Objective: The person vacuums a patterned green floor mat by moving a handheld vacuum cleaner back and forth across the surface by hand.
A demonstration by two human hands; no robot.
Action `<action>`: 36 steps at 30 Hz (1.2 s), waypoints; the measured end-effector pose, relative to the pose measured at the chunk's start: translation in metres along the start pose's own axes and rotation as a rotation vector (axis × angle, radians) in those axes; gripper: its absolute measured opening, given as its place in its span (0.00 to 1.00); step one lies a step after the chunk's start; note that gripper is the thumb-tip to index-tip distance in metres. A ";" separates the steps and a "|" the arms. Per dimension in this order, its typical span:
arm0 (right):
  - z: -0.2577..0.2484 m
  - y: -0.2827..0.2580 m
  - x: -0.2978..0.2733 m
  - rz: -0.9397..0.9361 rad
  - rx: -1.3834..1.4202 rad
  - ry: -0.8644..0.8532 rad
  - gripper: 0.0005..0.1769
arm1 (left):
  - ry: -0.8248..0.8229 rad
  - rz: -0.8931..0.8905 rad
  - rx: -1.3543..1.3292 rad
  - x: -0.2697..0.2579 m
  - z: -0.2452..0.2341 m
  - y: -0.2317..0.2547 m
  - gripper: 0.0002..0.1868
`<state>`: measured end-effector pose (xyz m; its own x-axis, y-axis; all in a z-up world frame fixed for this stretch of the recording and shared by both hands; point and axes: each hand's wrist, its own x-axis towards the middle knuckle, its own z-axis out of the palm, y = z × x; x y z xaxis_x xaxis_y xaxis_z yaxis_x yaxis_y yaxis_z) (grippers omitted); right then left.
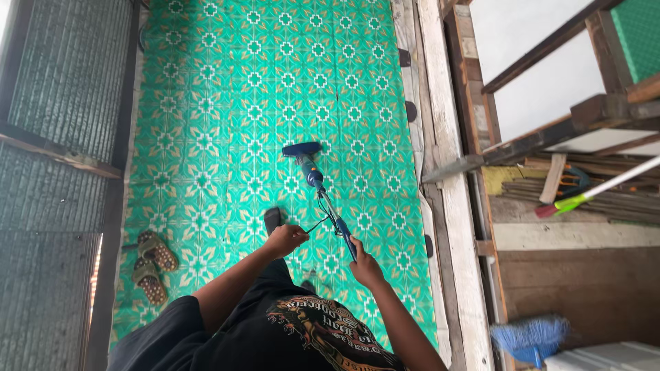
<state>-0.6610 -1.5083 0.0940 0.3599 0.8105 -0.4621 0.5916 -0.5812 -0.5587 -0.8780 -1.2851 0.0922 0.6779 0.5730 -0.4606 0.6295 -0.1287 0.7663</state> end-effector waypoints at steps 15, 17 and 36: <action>-0.117 -0.117 0.301 0.007 -0.044 -0.027 0.49 | -0.001 0.067 0.103 0.220 -0.172 0.007 0.17; -0.124 -0.131 0.334 -0.017 -0.081 -0.030 0.49 | 0.010 0.048 0.162 0.254 -0.201 0.007 0.17; -0.231 -0.235 0.784 -0.210 0.159 -0.142 0.55 | 0.180 -0.184 0.016 0.596 -0.416 0.031 0.26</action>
<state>-0.3511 -0.7191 0.0226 0.1306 0.9027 -0.4099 0.5177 -0.4147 -0.7483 -0.6128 -0.6110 0.0277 0.4738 0.7228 -0.5030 0.7429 -0.0213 0.6691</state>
